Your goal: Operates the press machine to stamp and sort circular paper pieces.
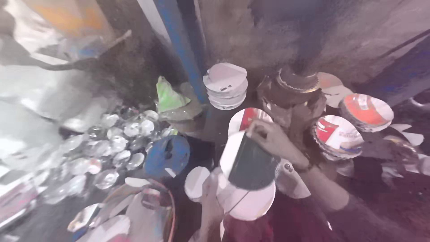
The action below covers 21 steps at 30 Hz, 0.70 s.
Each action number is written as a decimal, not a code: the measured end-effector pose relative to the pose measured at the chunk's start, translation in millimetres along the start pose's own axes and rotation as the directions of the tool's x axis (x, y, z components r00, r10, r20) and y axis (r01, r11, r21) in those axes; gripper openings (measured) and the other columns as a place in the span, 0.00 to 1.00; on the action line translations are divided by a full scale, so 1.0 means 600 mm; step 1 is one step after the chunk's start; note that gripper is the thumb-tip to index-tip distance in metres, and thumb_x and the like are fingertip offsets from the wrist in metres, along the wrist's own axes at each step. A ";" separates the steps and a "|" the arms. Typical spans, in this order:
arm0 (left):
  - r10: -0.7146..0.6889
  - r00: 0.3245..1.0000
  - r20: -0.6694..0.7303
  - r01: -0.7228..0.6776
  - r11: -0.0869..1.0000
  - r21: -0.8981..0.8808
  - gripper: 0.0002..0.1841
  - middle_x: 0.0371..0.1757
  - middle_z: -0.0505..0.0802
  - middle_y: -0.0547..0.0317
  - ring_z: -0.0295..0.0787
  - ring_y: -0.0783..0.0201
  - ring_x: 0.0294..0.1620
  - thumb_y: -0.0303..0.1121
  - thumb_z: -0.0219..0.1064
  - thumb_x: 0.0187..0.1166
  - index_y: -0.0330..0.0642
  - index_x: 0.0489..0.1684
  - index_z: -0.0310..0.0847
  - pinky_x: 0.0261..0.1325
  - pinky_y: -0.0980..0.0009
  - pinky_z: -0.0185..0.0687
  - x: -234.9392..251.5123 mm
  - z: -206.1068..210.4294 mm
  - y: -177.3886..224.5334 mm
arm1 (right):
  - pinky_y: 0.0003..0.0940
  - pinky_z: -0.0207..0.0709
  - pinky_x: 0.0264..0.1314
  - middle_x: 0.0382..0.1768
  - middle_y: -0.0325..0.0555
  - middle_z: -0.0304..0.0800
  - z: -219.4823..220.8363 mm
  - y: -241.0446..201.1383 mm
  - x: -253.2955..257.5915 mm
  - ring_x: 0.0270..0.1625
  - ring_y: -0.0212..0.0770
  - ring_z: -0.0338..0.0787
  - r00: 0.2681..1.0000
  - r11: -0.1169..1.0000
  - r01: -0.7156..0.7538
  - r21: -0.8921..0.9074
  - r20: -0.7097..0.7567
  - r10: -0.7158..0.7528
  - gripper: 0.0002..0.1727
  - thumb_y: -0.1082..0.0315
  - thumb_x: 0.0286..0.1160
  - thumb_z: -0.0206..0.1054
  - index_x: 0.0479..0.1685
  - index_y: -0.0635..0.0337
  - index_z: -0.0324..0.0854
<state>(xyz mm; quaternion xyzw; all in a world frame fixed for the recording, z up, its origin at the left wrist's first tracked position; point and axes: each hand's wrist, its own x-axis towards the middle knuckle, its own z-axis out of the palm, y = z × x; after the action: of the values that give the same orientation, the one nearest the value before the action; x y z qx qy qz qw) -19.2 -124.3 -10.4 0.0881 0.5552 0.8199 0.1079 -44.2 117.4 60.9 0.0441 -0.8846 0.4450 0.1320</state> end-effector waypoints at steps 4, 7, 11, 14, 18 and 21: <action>0.063 0.996 -0.058 -0.059 0.996 0.069 0.16 0.36 0.94 0.71 0.91 0.79 0.36 0.22 0.47 0.84 0.37 0.45 0.85 0.44 0.78 0.90 0.010 0.052 0.010 | 0.40 0.78 0.72 0.66 0.53 0.86 0.017 -0.016 -0.070 0.69 0.44 0.85 0.987 0.996 0.080 -0.048 0.143 -0.072 0.19 0.59 0.88 0.58 0.64 0.62 0.83; 0.222 0.975 0.016 -0.222 0.969 0.111 0.22 0.69 0.82 0.53 0.84 0.77 0.60 0.20 0.48 0.81 0.20 0.74 0.62 0.64 0.79 0.82 0.027 0.078 0.002 | 0.30 0.74 0.80 0.76 0.45 0.83 0.007 -0.008 -0.102 0.76 0.30 0.82 0.993 0.989 0.086 0.123 0.065 -0.094 0.24 0.64 0.90 0.55 0.80 0.61 0.75; 0.304 0.952 0.025 -0.305 0.951 0.038 0.28 0.79 0.75 0.52 0.78 0.74 0.71 0.26 0.52 0.85 0.23 0.83 0.52 0.71 0.76 0.78 0.027 0.125 -0.015 | 0.22 0.82 0.67 0.61 0.43 0.92 -0.013 0.011 -0.118 0.61 0.22 0.88 0.921 0.978 0.098 0.182 -0.388 -0.020 0.18 0.72 0.84 0.58 0.66 0.67 0.84; 0.311 0.938 0.153 -0.329 0.938 0.110 0.37 0.91 0.56 0.48 0.62 0.72 0.85 0.40 0.54 0.89 0.30 0.90 0.36 0.81 0.74 0.67 -0.002 0.163 -0.044 | 0.20 0.81 0.64 0.54 0.42 0.93 -0.032 0.032 -0.123 0.57 0.21 0.88 0.809 0.991 0.105 0.088 -0.586 -0.034 0.17 0.74 0.85 0.52 0.58 0.69 0.86; 0.400 0.907 0.133 -0.418 0.895 0.156 0.35 0.89 0.61 0.50 0.60 0.74 0.86 0.31 0.58 0.85 0.27 0.86 0.42 0.86 0.75 0.59 -0.013 0.198 -0.057 | 0.17 0.82 0.56 0.51 0.43 0.92 -0.047 0.037 -0.152 0.50 0.18 0.87 0.802 0.993 0.078 0.087 -0.598 -0.011 0.15 0.69 0.87 0.54 0.57 0.71 0.83; 0.389 0.910 0.142 -0.404 0.910 0.097 0.33 0.84 0.69 0.55 0.66 0.74 0.83 0.27 0.60 0.80 0.27 0.82 0.47 0.83 0.74 0.65 -0.003 0.219 -0.071 | 0.21 0.84 0.58 0.51 0.44 0.93 -0.070 0.044 -0.173 0.51 0.23 0.89 0.781 0.992 0.051 0.115 -0.624 0.032 0.16 0.70 0.86 0.57 0.62 0.70 0.83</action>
<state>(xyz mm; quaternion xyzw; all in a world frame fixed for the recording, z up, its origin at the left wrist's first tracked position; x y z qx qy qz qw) 20.4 7.9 -1.7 0.2546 0.5682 0.7818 -0.0336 58.5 162.9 35.9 -0.0932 -0.7610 0.4883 0.4168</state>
